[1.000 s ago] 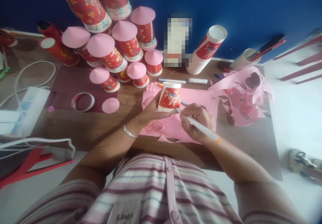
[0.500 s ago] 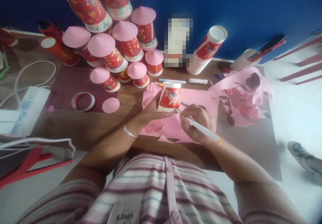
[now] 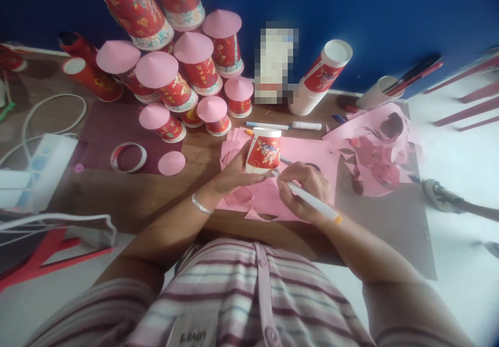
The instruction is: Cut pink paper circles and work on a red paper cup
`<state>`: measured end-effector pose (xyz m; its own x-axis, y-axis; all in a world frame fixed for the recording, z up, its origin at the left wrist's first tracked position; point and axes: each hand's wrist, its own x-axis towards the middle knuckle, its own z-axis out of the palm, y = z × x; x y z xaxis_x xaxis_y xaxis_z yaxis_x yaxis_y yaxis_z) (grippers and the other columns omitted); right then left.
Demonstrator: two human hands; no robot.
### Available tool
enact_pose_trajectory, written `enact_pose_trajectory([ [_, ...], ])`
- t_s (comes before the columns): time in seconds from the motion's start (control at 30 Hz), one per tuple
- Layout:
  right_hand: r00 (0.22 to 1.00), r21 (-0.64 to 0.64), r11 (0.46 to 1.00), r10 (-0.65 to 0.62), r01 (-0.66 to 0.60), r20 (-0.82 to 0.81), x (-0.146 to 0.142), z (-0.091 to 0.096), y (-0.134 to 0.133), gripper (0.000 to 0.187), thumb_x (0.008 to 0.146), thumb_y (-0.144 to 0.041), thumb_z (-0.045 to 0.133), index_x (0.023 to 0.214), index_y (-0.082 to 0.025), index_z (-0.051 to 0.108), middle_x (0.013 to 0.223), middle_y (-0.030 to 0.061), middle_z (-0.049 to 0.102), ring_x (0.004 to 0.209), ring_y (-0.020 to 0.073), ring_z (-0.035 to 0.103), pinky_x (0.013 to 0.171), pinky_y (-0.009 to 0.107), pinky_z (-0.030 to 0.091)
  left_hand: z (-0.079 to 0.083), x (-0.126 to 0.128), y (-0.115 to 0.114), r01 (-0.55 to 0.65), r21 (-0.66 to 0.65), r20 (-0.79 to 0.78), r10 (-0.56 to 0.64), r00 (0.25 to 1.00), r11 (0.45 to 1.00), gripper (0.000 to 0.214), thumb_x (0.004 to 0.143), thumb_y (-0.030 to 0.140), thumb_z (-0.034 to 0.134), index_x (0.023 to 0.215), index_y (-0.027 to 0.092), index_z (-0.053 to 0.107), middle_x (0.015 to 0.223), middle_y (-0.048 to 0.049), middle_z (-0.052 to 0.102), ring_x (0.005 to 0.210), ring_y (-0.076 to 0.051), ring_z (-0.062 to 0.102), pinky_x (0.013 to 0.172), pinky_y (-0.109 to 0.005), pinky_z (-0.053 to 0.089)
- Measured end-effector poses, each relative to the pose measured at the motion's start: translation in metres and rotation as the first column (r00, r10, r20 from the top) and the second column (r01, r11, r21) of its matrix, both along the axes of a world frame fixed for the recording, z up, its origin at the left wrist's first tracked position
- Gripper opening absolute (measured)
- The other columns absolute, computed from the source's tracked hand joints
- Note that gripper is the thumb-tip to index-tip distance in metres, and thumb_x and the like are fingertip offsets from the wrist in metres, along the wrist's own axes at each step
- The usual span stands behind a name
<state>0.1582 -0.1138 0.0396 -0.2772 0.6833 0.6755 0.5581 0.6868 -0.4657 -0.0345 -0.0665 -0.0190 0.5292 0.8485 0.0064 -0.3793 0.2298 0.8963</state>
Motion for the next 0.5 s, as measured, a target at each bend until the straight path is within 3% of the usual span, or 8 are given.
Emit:
enact_pose_trajectory([
  [0.3,0.999,0.017,0.999,0.039,-0.038,-0.039,0.0002,-0.004,0.0025,0.016,0.094,-0.014,0.067,0.098,-0.024,0.055,0.079,0.0003,0.076,0.066,0.0147,0.075,0.059,0.026,0.057,0.0015,-0.0012,-0.0019,0.025,0.003,0.036,-0.025,0.999,1.0,0.065,0.074,0.033,0.094,0.129,0.025,0.062,0.115,-0.0066,0.077,0.105,-0.023,0.075,0.094,-0.038,0.059],
  [0.5,0.998,0.025,0.999,0.047,-0.046,-0.04,-0.0001,-0.0035,0.003,0.015,0.095,-0.015,0.066,0.099,-0.025,0.056,0.079,0.0,0.076,0.065,0.015,0.074,0.058,0.027,0.058,0.0038,-0.0007,-0.0025,0.041,-0.02,0.01,-0.041,0.999,0.999,0.068,0.073,0.036,0.095,0.129,0.024,0.059,0.117,-0.0085,0.076,0.107,-0.026,0.075,0.096,-0.04,0.058],
])
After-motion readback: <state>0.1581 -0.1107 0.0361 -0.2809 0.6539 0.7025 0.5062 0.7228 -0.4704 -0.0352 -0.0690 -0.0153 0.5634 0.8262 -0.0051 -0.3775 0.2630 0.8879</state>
